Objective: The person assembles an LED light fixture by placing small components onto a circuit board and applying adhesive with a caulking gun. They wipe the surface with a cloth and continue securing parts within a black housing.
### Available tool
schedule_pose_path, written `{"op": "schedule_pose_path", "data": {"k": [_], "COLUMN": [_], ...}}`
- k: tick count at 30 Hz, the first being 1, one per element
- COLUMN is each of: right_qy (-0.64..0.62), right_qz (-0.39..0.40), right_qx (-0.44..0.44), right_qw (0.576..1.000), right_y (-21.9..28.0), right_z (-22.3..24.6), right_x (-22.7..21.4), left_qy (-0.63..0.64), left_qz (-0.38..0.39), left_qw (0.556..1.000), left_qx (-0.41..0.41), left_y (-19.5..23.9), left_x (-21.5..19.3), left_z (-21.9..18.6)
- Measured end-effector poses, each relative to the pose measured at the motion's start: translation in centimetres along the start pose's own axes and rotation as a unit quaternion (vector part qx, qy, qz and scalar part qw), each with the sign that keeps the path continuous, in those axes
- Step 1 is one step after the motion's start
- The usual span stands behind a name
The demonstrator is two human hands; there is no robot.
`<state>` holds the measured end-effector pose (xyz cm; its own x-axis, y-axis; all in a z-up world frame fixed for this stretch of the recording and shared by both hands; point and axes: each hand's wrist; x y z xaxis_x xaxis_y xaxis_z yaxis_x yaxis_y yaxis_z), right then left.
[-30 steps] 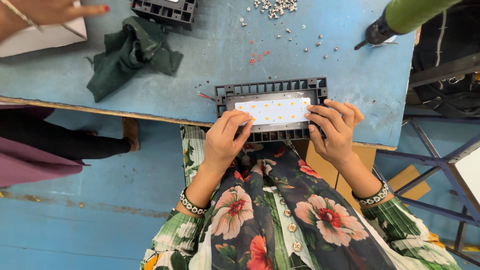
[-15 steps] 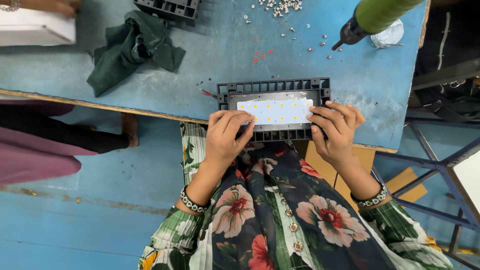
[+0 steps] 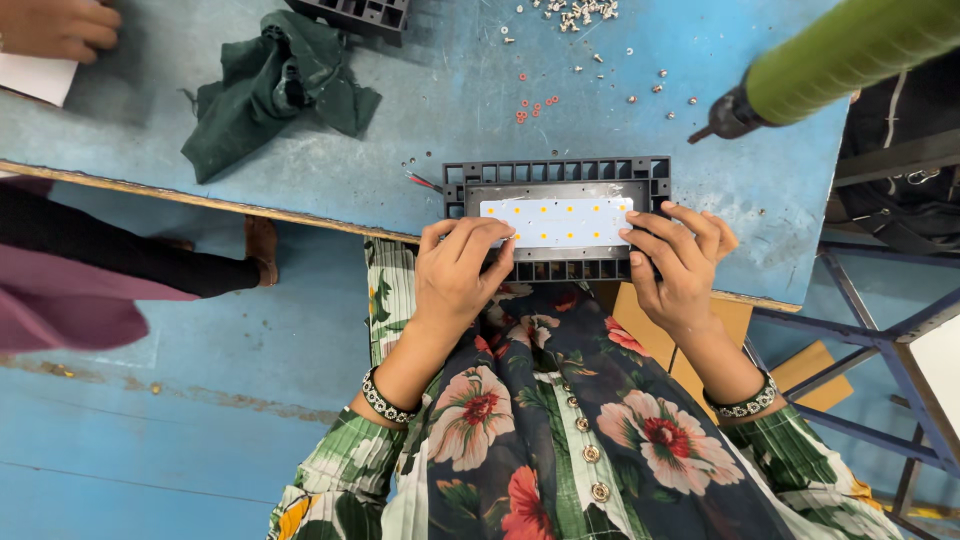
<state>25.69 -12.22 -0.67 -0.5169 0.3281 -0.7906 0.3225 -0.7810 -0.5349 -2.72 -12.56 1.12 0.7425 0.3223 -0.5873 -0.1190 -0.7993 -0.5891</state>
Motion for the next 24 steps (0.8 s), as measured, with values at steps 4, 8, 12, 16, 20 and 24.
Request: {"op": "schedule_pose_path", "data": {"k": [4,8,12,16,20,24], "right_qy": [-0.002,-0.006,-0.018,-0.028,-0.03,-0.046], "right_qz": [0.0,0.0,-0.009,-0.024,-0.033,-0.043], "right_qx": [-0.004,-0.006,-0.006,0.002,0.024,0.034], "right_qw": [1.0,1.0,1.0,0.999,0.999,0.997], "right_y": [-0.1,-0.1,-0.1,0.4,1.1,1.6], "right_z": [0.1,0.1,0.4,0.4,-0.1,-0.2], "right_x": [-0.1,-0.3,-0.4,-1.0,-1.7,-1.8], "left_qy": [0.003,0.027,0.01,0.012,-0.002,-0.015], "left_qz": [0.012,0.02,0.013,0.056,0.068,0.065], "left_qw": [1.0,0.999,1.0,0.998,0.998,0.998], "left_qx": [-0.005,-0.001,0.016,0.008,0.014,0.016], "left_y": [-0.3,-1.3,-3.1,-4.7,-4.9,-4.6], "left_x": [-0.4,-0.5,0.9,2.3,3.1,3.4], "left_z": [-0.1,-0.4,-0.9,-0.7,-0.6,-0.5]}}
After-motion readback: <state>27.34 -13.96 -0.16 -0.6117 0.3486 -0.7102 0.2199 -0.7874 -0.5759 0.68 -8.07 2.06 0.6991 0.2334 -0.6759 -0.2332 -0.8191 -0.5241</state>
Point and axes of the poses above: each hand's wrist, its own y-axis away from the middle knuckle, its own x-axis out of the palm, z = x × y, and after that the axes turned 1 degree about y, right-handed
